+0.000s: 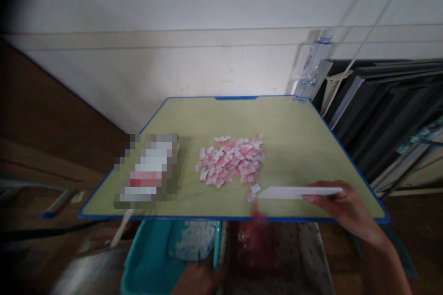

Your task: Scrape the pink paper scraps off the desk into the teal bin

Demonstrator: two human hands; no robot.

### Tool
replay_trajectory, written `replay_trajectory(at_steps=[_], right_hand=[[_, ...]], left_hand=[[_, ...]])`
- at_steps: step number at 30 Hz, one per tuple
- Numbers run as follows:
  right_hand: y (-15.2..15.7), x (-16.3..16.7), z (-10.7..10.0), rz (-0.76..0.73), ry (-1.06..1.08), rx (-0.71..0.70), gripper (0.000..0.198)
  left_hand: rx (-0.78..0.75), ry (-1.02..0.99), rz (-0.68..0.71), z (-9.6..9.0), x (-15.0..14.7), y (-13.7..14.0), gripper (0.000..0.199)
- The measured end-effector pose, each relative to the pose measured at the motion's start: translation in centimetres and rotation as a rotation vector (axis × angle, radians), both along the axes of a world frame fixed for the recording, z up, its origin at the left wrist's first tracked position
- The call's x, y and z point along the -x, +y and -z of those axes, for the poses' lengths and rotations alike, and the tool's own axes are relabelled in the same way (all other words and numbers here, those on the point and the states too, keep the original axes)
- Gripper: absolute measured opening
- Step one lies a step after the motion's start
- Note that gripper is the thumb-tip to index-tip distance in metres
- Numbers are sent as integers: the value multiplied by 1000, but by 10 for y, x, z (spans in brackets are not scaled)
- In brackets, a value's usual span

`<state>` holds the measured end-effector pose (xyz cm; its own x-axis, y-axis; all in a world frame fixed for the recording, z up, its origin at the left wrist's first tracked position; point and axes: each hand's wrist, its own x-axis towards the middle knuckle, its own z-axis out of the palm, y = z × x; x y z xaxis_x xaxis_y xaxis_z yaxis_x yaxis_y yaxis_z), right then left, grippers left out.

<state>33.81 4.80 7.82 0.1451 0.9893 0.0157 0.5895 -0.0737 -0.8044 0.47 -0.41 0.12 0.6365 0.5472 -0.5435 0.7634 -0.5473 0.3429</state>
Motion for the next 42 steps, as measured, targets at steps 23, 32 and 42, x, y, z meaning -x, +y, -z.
replay_trajectory(at_steps=[23, 32, 42], right_hand=[[-2, 4, -6, -101, -55, 68, 27], [-12, -9, -11, 53, -161, -45, 23], [-11, 26, -7, -104, -106, -119, 22]], left_hand=[[20, -34, -45, -2, 1, 0, 30], [-21, -53, -45, 1, 1, -2, 38], [6, -59, -41, 2, 2, -2, 34]])
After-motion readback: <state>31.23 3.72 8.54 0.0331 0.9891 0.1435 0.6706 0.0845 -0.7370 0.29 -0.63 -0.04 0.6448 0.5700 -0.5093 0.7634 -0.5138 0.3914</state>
